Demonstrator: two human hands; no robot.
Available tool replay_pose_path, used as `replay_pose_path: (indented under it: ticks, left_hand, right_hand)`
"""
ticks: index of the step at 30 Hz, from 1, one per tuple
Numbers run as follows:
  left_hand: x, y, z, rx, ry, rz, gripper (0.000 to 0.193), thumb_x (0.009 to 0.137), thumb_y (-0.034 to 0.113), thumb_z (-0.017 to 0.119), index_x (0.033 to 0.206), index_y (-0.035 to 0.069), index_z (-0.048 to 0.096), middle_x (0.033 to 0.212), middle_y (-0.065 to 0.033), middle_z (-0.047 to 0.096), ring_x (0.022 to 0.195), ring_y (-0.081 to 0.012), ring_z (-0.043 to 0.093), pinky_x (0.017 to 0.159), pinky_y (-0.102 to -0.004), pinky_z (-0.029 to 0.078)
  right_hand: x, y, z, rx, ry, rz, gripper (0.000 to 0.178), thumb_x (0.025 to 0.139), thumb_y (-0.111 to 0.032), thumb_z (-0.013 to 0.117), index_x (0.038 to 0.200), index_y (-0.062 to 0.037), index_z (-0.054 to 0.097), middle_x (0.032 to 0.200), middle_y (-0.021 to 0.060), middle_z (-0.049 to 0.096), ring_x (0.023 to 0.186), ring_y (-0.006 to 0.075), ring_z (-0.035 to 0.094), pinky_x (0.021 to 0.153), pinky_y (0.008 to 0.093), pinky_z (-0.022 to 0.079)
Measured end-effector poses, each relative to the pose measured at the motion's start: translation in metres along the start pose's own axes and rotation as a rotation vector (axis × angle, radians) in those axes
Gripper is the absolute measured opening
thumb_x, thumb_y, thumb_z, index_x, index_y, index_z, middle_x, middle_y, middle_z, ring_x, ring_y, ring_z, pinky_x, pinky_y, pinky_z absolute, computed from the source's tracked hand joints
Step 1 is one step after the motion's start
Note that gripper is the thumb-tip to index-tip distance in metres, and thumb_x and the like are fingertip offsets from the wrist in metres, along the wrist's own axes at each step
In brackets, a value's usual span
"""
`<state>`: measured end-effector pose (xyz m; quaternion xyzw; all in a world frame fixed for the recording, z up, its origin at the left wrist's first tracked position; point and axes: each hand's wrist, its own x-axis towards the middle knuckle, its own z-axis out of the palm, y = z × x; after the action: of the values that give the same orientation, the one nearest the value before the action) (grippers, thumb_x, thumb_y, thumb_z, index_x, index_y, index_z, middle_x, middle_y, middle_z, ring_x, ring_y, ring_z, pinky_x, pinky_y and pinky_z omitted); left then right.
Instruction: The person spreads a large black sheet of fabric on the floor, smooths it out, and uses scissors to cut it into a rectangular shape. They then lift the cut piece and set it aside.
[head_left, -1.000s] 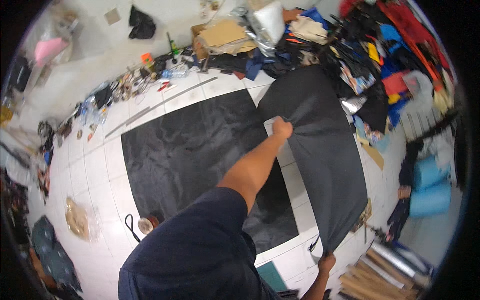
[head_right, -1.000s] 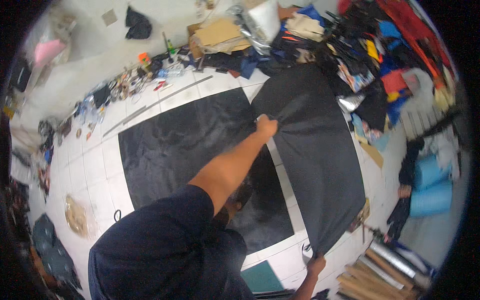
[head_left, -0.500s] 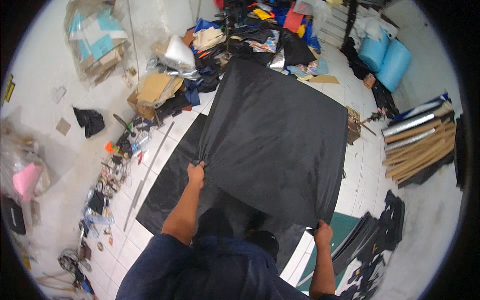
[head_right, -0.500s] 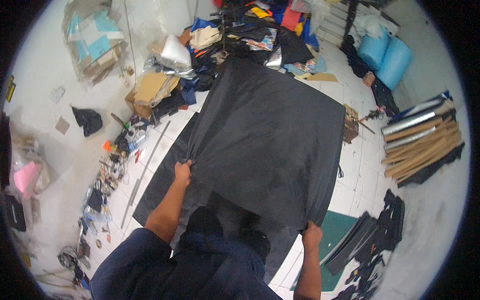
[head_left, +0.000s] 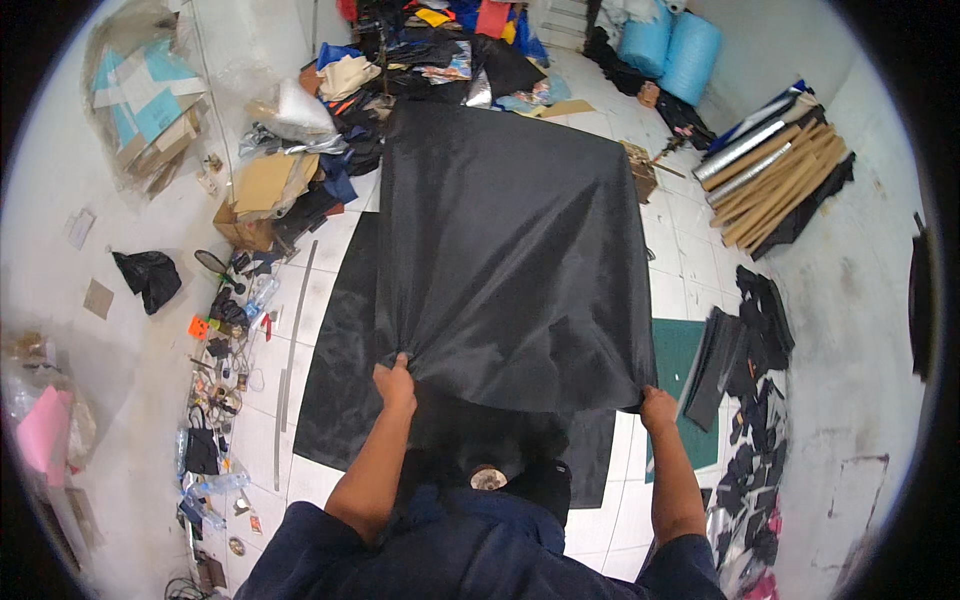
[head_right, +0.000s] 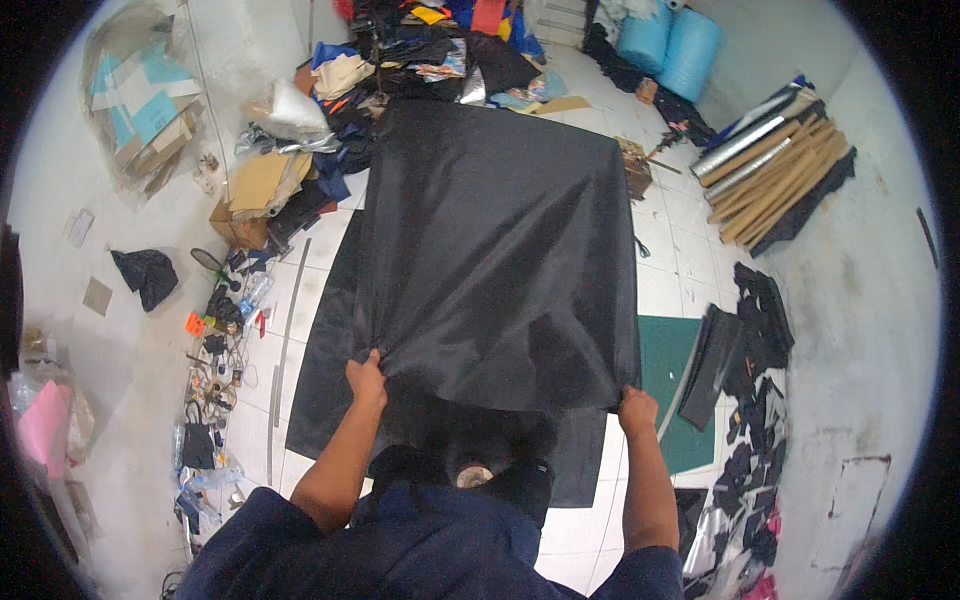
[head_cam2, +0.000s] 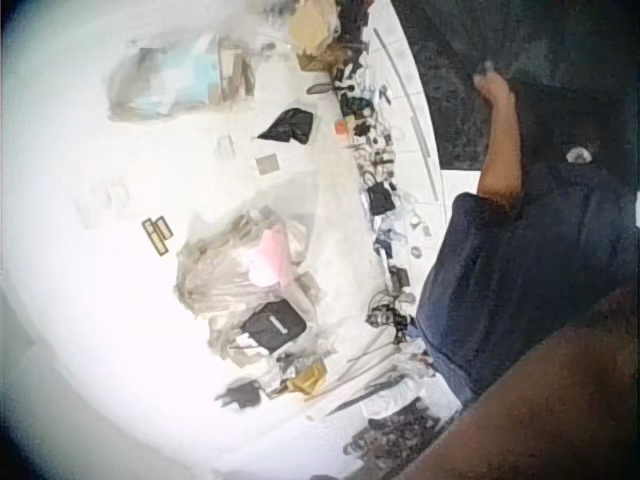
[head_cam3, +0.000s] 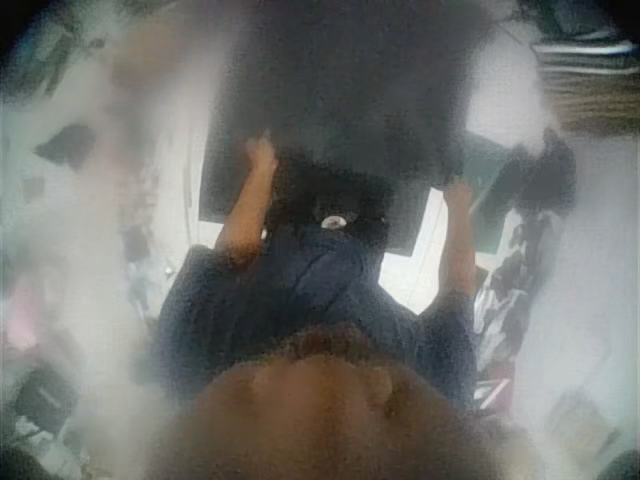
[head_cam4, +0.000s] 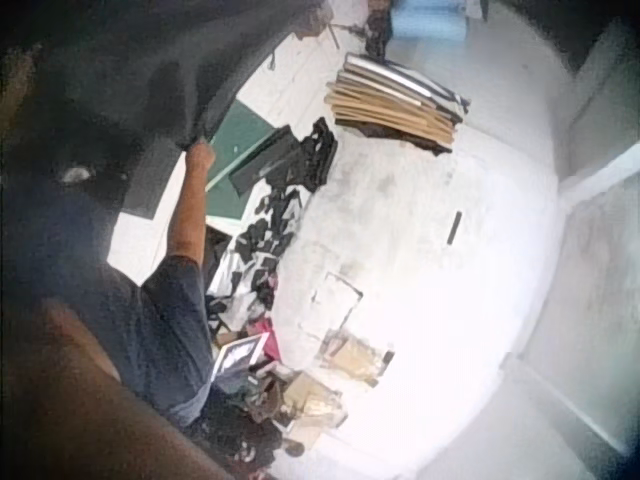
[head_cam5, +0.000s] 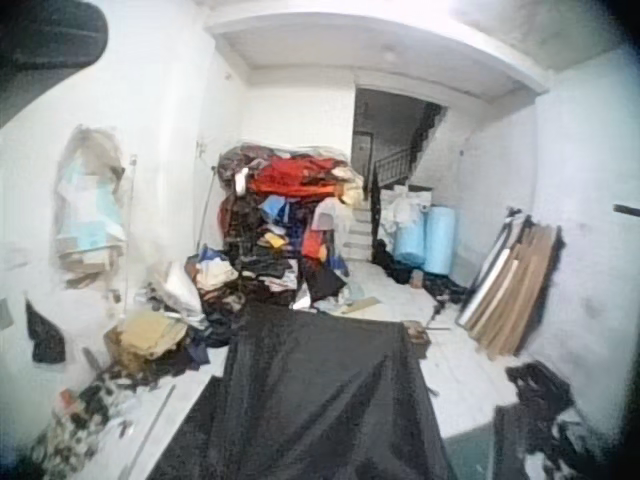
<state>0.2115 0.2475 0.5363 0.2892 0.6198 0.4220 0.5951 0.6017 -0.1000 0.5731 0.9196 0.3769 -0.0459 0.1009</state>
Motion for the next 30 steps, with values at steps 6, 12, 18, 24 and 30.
replay_pose_path:
  ticks: [6,12,18,24,30]
  left_hand:
    - [-0.053,-0.022,-0.092,-0.033,-0.012,0.069,0.031,0.09,0.004,0.061,0.116,-0.01,0.051,0.119,-0.0186,0.058,0.107,-0.0266,0.055,0.096,-0.0356,0.04]
    - [-0.112,-0.057,-0.174,0.019,-0.007,0.12,0.022,0.089,0.002,0.061,0.11,-0.005,0.058,0.109,-0.0128,0.064,0.09,-0.0234,0.061,0.084,-0.0345,0.046]
    - [-0.188,-0.094,-0.301,-0.149,-0.148,0.217,0.034,0.089,-0.001,0.059,0.121,-0.009,0.053,0.118,-0.0177,0.061,0.103,-0.0277,0.061,0.092,-0.0375,0.048]
    - [-0.267,-0.112,-0.378,-0.117,-0.054,0.139,0.029,0.089,-0.005,0.055,0.118,-0.009,0.054,0.114,-0.0183,0.062,0.103,-0.0285,0.061,0.093,-0.0385,0.048]
    - [-0.286,-0.149,-0.443,-0.09,-0.039,0.009,0.042,0.088,0.001,0.06,0.127,-0.008,0.049,0.123,-0.0168,0.058,0.11,-0.03,0.059,0.098,-0.0399,0.046]
  right_hand:
    - [-0.11,0.03,0.022,-0.019,0.013,0.006,0.024,0.09,-0.013,0.046,0.102,-0.0121,0.066,0.087,0.0172,0.069,0.082,0.035,0.068,0.074,0.0452,0.054]
    - [-0.229,0.057,0.062,0.127,0.073,-0.1,0.031,0.085,-0.008,0.047,0.106,-0.0128,0.069,0.081,0.0175,0.069,0.072,0.0339,0.068,0.068,0.0456,0.053]
    - [-0.374,0.043,0.105,0.285,0.125,-0.046,0.032,0.077,-0.001,0.053,0.104,-0.0084,0.069,0.081,0.0157,0.07,0.065,0.0303,0.066,0.062,0.0414,0.049]
    - [-0.495,0.05,0.111,0.341,0.072,-0.001,0.027,0.08,-0.004,0.053,0.102,-0.0094,0.066,0.082,0.0104,0.07,0.071,0.0246,0.069,0.061,0.0424,0.046]
    - [-0.532,0.05,0.112,0.283,-0.153,0.024,0.026,0.082,-0.007,0.053,0.104,-0.0102,0.066,0.082,0.0103,0.07,0.07,0.0251,0.068,0.062,0.0439,0.046]
